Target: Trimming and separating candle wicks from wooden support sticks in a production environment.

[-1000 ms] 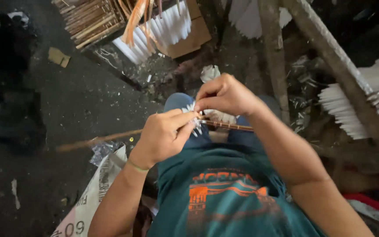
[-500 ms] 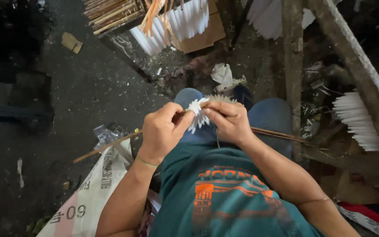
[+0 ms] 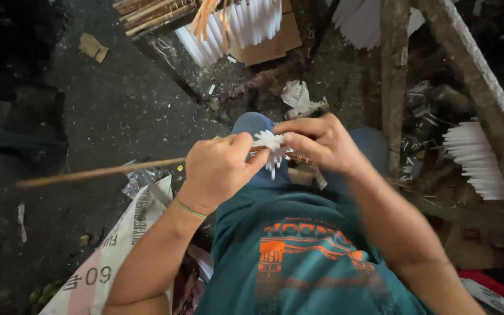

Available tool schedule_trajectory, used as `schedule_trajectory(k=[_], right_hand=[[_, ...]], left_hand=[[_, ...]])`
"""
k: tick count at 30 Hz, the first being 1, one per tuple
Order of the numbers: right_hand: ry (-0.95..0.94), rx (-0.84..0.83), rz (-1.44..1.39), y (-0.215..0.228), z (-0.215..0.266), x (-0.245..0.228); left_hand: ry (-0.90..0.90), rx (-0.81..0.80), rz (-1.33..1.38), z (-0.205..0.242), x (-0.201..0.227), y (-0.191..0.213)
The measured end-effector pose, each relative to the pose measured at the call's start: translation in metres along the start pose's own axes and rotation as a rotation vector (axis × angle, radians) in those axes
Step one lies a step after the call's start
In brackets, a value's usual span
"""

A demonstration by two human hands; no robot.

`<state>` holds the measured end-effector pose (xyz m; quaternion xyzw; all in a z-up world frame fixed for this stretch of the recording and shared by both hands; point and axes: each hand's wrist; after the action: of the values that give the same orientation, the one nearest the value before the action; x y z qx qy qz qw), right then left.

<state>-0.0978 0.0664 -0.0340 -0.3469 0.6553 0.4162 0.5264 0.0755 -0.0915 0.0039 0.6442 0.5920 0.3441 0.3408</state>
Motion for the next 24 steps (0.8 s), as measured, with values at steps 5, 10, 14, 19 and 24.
schedule_trajectory(k=[5, 10, 14, 19, 24], right_hand=[[0.046, -0.264, 0.002, 0.003, -0.019, -0.024], [0.007, -0.25, 0.023, 0.007, -0.012, -0.005], [0.017, -0.225, 0.024, 0.006, -0.001, 0.016], [-0.036, -0.284, 0.007, 0.006, 0.018, 0.023], [-0.073, -0.226, 0.0, -0.007, 0.03, 0.019]], left_hand=[[-0.181, -0.053, -0.099, -0.015, 0.002, 0.015], [-0.216, -0.131, -0.122, -0.012, -0.005, 0.029], [-0.229, -0.138, -0.073, -0.014, -0.013, 0.031], [-0.205, -0.203, 0.097, -0.031, -0.061, 0.024], [-0.344, -0.144, -0.074, -0.05, -0.123, -0.046]])
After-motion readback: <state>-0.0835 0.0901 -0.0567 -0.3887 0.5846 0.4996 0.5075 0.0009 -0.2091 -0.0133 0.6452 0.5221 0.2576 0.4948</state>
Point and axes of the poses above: each hand's wrist, its own z-axis away from the middle knuckle, its own y-axis out of the back of the hand, x = y × z, and after that the axes turned 8 degrees about -y, right-handed
